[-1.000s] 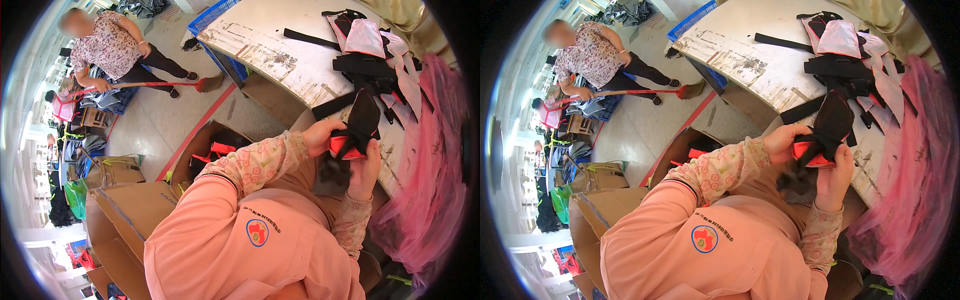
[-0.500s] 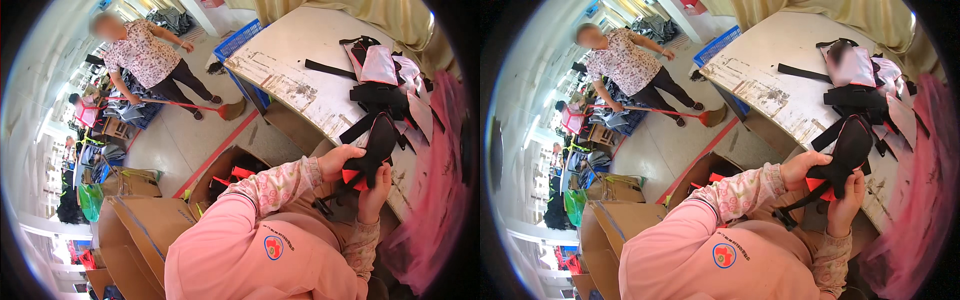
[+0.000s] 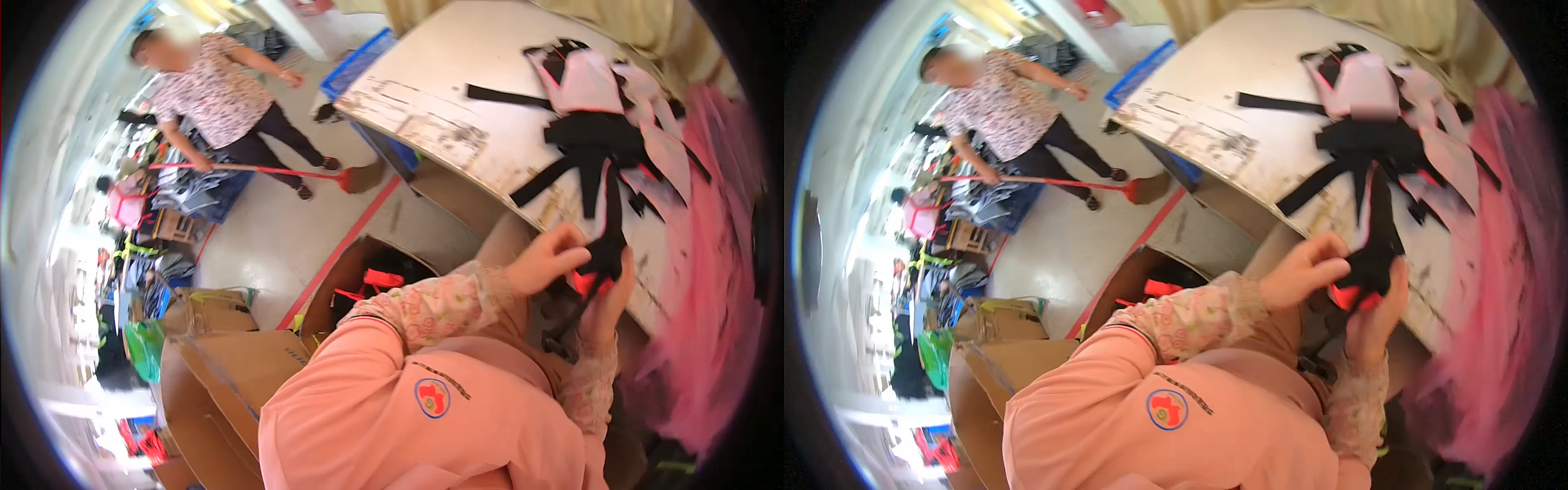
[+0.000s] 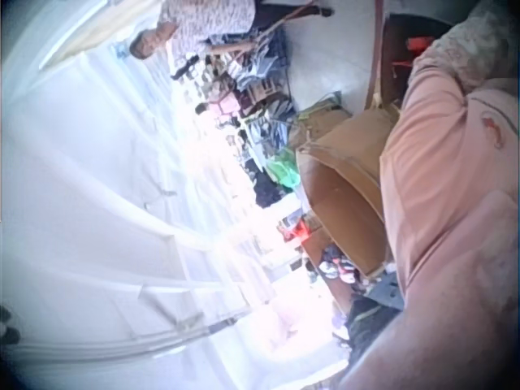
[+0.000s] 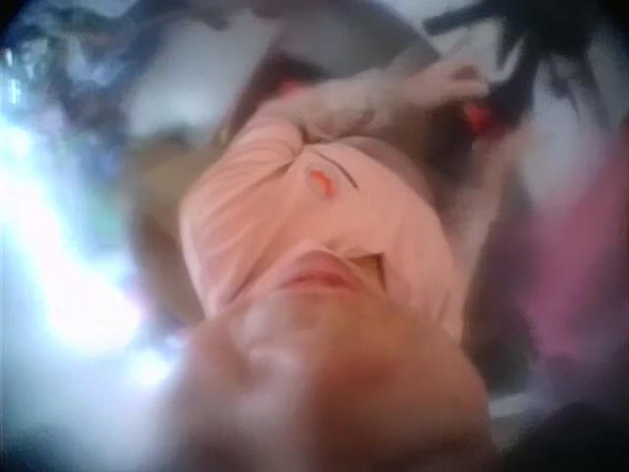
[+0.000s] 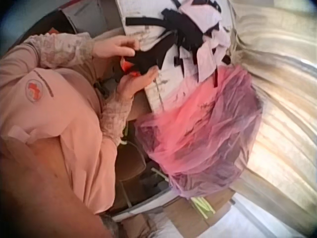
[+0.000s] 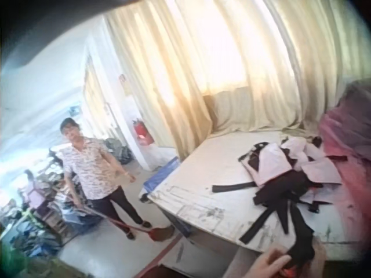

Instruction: Sorting and organizing black and pink fabric pieces on a workbench in a factory setting.

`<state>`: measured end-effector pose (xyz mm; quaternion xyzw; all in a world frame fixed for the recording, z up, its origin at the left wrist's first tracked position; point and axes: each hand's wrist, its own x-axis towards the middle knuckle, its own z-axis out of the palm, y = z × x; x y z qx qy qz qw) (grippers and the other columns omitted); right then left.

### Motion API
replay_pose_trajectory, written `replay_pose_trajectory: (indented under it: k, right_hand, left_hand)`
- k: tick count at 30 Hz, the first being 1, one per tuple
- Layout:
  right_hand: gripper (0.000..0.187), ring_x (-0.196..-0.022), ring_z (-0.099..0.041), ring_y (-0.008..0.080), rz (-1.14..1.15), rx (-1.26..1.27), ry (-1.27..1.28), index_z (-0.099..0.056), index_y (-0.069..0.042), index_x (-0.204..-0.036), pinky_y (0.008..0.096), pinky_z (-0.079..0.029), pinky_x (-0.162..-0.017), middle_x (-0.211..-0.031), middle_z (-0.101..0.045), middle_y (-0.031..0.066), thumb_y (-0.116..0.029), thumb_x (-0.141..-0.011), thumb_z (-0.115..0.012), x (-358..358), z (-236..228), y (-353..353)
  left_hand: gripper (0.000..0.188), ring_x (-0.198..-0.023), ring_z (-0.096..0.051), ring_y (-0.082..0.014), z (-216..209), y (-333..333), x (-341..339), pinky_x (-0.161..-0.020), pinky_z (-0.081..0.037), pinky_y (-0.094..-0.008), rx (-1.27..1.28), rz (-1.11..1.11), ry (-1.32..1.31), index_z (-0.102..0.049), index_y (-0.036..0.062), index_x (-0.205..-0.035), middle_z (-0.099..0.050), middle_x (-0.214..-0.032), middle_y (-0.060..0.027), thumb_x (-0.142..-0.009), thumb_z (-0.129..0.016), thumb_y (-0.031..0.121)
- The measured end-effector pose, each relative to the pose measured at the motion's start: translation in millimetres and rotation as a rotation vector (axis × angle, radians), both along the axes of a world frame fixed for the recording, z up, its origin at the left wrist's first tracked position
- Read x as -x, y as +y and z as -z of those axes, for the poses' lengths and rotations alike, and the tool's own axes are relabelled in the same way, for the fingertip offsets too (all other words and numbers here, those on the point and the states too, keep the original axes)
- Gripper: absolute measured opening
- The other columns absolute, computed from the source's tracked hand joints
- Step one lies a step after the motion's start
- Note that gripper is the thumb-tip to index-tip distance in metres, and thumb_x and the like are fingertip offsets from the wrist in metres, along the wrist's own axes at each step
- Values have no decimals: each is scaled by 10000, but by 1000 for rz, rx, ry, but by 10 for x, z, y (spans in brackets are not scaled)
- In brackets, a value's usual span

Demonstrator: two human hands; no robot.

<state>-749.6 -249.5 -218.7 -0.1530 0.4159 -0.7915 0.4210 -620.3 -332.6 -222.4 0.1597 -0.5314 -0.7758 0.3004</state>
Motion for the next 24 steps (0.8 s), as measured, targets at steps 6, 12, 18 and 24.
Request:
replay_pose_trajectory:
  k: [6,12,18,24]
  right_hand:
    - [167,-796,-484,67,308,-60,288,-548,-52,-900,219,-406,-750,-835,-528,-16,-204,-949,-501,39,169,-235]
    - [130,-750,-472,38,307,98,119,-537,-36,-905,191,-403,-695,-826,-539,-27,-163,-936,-537,-52,161,-187]
    - [133,-738,-473,35,296,126,192,-532,-35,-932,187,-407,-680,-818,-533,-25,-166,-945,-525,-34,231,-160]
    - [154,-686,-487,40,195,90,150,-496,-48,-924,191,-421,-598,-784,-518,-18,-194,-968,-474,-140,221,-185]
  left_hand:
    - [200,-635,-584,-122,-26,77,-110,-568,-490,-246,-126,-171,-104,-461,29,-1037,-555,-812,-45,-899,-567,128]
    - [182,-701,-586,-75,103,101,-77,-646,-493,-226,-158,-156,-168,-558,42,-1042,-607,-851,-8,-956,-492,188]
    - [208,-852,-617,-153,171,-89,-126,-780,-514,-300,-524,-73,18,-540,45,-1019,-626,-922,-49,-977,-433,219]
    - [375,-1132,-527,-212,83,-241,-111,-999,-401,-370,-482,125,215,-442,23,-1239,-537,-1228,-107,-974,-412,287]
